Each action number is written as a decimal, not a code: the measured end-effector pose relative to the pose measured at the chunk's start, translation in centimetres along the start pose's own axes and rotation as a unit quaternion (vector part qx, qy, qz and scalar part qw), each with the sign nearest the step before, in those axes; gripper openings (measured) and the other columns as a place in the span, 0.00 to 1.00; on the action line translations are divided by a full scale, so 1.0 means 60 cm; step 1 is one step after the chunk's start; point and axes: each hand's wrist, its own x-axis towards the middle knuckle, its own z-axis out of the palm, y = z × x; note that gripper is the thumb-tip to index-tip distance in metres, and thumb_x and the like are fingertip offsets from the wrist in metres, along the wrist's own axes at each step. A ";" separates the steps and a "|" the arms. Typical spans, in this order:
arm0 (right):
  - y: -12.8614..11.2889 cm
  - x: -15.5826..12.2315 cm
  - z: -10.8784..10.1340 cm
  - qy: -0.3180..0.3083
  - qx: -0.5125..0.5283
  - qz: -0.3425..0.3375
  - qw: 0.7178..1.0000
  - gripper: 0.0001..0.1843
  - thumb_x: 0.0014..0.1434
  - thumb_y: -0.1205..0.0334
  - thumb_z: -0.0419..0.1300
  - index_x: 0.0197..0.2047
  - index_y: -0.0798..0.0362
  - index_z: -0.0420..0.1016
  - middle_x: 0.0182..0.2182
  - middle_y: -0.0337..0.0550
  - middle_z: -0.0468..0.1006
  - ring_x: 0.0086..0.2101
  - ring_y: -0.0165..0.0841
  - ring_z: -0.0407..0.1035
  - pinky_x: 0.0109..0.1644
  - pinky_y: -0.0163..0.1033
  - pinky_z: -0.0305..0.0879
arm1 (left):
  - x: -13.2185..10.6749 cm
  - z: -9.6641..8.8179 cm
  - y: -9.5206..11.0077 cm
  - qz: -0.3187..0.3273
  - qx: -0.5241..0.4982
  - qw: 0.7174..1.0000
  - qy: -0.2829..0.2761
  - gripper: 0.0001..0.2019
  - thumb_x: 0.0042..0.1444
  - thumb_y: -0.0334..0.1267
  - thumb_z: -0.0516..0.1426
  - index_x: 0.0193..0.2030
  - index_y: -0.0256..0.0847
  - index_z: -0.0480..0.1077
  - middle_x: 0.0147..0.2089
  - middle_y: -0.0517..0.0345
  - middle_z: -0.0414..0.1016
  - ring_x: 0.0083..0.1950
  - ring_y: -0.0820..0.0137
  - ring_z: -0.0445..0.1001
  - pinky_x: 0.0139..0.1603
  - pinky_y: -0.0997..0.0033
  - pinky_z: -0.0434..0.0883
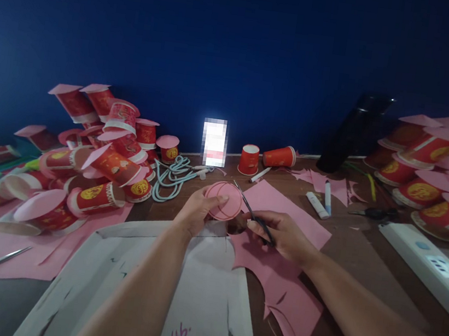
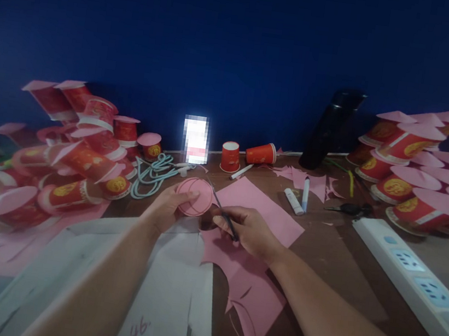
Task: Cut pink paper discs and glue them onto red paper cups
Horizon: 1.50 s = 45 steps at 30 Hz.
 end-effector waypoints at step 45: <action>-0.004 -0.001 0.000 0.008 -0.018 -0.001 1.000 0.28 0.50 0.45 0.66 0.48 0.57 0.77 0.21 0.36 0.68 0.21 0.25 0.59 0.20 0.31 0.55 | -0.001 0.002 0.001 0.007 -0.008 1.000 0.005 0.25 0.38 0.37 0.69 0.46 0.33 0.73 0.41 0.49 0.78 0.38 0.67 0.76 0.43 0.67 0.72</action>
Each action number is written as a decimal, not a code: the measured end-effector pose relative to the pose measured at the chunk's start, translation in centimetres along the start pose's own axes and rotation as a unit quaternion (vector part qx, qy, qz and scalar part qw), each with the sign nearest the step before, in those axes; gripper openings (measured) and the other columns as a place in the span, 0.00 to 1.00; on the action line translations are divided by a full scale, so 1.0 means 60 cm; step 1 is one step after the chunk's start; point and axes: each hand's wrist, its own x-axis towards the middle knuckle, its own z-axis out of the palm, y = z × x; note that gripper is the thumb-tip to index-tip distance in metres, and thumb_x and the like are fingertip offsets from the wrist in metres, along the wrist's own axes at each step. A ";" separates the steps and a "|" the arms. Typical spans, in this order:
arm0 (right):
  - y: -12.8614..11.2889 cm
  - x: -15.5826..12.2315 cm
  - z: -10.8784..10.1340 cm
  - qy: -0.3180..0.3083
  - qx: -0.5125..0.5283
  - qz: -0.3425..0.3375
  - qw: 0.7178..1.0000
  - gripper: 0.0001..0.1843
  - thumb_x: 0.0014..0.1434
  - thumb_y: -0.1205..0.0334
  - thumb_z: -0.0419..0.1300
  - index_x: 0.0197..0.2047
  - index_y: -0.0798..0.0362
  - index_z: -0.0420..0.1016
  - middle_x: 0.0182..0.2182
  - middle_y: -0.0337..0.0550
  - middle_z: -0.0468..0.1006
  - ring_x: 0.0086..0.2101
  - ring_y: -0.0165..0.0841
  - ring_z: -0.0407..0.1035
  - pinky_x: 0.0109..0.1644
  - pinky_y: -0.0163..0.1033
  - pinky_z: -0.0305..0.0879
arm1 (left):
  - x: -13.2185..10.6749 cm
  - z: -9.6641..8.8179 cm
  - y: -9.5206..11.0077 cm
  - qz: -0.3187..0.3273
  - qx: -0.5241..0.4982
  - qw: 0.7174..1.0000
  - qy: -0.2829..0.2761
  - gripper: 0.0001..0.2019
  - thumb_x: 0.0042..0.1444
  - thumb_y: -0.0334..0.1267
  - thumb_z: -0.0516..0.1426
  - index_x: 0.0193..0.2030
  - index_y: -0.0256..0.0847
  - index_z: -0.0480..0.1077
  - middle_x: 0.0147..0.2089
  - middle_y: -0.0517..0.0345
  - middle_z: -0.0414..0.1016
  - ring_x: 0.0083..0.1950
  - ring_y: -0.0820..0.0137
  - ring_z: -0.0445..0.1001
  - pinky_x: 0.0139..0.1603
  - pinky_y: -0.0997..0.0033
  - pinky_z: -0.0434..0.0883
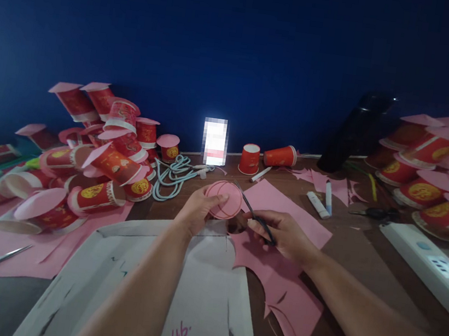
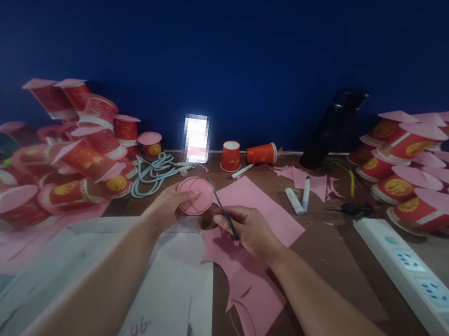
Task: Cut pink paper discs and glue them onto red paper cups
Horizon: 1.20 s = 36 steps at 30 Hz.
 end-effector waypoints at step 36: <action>0.014 0.004 -0.001 -0.021 0.033 -0.013 0.999 0.26 0.53 0.46 0.65 0.50 0.56 0.74 0.24 0.38 0.71 0.20 0.24 0.60 0.20 0.32 0.53 | 0.000 0.001 0.005 0.009 -0.025 0.999 0.033 0.20 0.43 0.38 0.67 0.44 0.34 0.74 0.38 0.52 0.79 0.33 0.72 0.75 0.34 0.75 0.72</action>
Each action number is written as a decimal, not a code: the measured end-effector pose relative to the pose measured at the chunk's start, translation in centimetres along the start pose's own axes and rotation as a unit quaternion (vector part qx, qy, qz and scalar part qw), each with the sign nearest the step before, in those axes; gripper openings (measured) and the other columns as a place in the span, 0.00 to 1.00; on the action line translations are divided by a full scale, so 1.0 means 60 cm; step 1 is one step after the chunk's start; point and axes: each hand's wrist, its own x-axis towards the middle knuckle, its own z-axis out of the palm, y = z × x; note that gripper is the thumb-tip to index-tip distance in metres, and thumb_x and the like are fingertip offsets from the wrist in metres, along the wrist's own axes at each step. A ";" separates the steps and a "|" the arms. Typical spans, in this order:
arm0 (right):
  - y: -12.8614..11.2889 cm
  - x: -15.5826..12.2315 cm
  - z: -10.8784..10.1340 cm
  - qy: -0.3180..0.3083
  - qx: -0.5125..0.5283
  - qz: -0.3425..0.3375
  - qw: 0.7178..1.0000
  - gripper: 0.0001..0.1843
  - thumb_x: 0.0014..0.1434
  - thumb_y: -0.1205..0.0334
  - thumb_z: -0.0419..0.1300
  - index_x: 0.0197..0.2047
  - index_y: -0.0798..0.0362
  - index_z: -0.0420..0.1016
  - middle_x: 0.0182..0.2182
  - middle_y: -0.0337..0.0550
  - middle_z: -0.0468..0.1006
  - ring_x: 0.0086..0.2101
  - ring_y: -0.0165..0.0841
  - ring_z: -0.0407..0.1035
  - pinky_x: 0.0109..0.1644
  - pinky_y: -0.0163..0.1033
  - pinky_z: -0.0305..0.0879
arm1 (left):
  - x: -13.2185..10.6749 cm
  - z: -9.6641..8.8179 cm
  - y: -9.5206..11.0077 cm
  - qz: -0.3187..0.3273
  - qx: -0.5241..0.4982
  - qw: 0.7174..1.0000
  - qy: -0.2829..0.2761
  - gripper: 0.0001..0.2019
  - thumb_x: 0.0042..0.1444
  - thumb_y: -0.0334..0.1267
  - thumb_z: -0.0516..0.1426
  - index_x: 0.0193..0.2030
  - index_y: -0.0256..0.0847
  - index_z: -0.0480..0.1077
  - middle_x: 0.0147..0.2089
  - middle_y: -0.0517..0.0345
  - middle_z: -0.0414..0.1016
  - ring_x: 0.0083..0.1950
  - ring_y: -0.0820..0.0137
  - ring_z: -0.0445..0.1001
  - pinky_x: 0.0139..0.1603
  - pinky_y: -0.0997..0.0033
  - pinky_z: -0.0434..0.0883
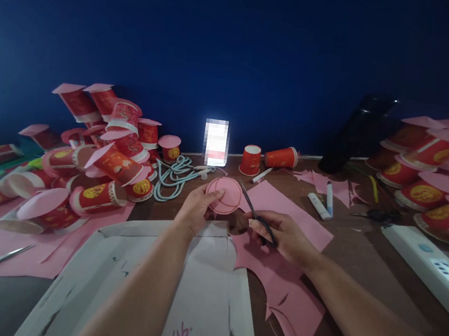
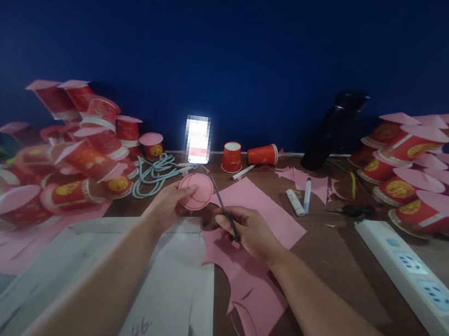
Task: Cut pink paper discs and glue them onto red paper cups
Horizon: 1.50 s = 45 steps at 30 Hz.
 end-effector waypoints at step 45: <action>-0.009 -0.001 0.002 0.039 -0.067 -0.017 0.997 0.27 0.53 0.44 0.63 0.48 0.56 0.77 0.20 0.37 0.68 0.20 0.25 0.58 0.21 0.32 0.54 | 0.005 -0.004 -0.005 -0.013 0.025 1.000 -0.001 0.23 0.41 0.38 0.68 0.46 0.34 0.73 0.36 0.52 0.78 0.33 0.69 0.75 0.32 0.71 0.73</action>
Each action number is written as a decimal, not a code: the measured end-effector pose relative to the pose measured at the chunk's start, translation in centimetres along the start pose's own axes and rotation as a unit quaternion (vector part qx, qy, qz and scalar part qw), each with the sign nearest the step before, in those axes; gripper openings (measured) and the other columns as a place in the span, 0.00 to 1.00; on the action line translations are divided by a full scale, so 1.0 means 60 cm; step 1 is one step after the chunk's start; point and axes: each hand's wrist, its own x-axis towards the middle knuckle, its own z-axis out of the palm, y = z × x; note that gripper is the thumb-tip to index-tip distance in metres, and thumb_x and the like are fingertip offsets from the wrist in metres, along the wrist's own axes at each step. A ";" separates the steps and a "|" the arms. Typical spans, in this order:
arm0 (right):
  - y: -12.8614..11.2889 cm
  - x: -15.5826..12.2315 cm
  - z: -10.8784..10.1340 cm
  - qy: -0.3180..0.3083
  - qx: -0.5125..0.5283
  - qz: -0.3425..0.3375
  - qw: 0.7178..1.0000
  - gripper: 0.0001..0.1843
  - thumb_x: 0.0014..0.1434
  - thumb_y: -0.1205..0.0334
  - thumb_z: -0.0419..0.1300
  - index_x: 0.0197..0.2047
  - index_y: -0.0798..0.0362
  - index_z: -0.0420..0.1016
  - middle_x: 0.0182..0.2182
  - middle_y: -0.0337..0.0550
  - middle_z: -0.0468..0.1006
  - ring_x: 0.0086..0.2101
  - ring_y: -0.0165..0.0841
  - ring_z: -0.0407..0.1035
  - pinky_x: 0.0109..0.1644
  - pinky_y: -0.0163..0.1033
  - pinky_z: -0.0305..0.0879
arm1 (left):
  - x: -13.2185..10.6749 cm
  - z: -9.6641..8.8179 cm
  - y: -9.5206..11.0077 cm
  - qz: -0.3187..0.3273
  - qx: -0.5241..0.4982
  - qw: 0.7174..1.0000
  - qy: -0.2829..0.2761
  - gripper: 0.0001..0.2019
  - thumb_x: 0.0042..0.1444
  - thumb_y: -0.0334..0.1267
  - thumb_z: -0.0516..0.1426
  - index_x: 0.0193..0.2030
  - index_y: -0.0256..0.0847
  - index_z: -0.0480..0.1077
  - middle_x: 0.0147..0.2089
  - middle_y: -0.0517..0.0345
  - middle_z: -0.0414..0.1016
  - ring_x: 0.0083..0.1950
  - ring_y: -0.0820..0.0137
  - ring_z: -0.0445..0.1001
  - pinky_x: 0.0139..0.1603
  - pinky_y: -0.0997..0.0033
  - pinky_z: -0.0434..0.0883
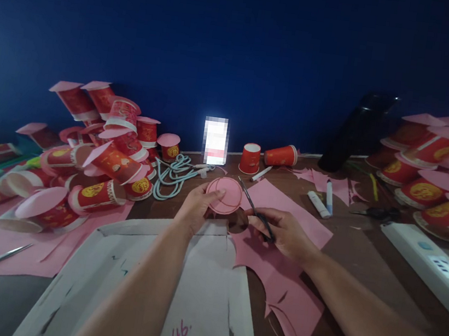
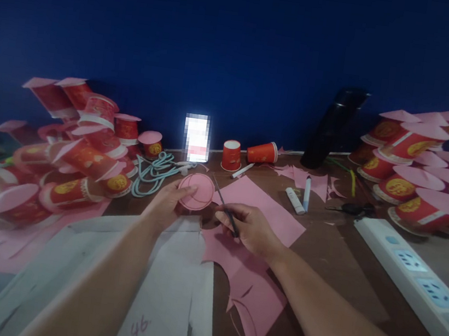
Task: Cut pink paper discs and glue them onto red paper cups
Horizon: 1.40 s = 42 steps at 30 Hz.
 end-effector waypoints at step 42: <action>0.001 -0.001 0.003 -0.027 0.042 0.024 0.998 0.29 0.51 0.42 0.64 0.47 0.56 0.75 0.24 0.39 0.72 0.21 0.26 0.62 0.21 0.32 0.55 | 0.007 0.001 -0.006 0.040 -0.036 0.998 0.035 0.19 0.40 0.35 0.68 0.41 0.35 0.73 0.36 0.55 0.77 0.35 0.72 0.75 0.36 0.74 0.72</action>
